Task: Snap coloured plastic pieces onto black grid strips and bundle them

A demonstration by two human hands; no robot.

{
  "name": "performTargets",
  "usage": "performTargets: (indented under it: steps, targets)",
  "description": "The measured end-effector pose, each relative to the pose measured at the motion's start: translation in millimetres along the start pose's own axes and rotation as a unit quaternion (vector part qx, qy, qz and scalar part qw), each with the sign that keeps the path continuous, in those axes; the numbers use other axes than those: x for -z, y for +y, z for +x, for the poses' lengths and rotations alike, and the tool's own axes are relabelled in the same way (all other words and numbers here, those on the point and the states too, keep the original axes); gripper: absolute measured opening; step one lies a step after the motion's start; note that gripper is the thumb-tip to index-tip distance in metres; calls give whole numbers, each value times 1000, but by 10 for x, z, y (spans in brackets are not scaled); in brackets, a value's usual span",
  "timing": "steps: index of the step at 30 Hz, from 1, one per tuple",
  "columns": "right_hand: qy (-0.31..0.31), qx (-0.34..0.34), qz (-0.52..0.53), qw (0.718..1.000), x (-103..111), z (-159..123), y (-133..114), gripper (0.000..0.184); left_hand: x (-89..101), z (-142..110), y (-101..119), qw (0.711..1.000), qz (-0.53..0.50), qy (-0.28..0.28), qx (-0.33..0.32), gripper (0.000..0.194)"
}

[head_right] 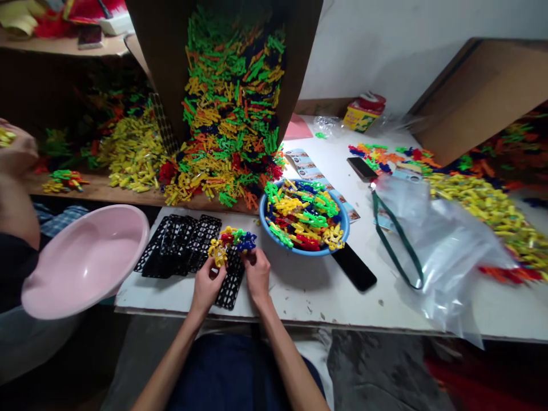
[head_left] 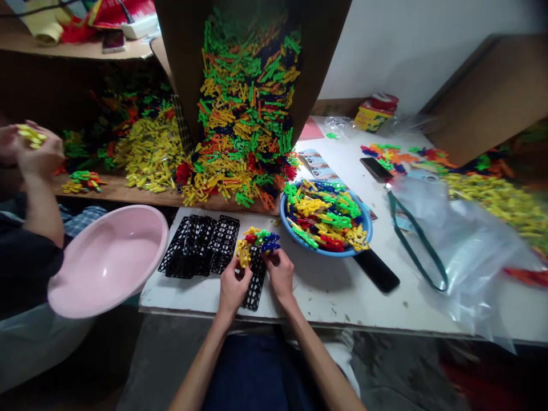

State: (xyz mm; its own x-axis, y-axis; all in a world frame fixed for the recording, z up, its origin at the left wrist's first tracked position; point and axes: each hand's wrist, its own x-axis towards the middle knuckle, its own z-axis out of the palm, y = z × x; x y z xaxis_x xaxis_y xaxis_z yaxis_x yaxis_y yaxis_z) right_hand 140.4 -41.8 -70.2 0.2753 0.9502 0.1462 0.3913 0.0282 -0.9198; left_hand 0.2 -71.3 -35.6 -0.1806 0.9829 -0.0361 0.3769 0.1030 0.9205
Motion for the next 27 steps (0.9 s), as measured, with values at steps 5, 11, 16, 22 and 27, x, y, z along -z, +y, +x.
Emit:
performTargets:
  steps: [5,11,16,22,27]
  targets:
    - [-2,13,-5,1000,-15,31,16,31,-47,-8,-19,996,45,3,-75,13]
    - [-20,-9,11,1000,3,71,38,33,-68,23,-8,989,85,51,-110,14]
    - [-17,3,7,1000,8,68,41,32,-106,46,65,986,82,51,-133,17]
    - [-43,19,52,998,64,82,85,24,-100,90,93,985,37,40,-163,21]
    - [-42,47,63,996,108,70,103,26,-85,103,2,993,12,7,-115,21]
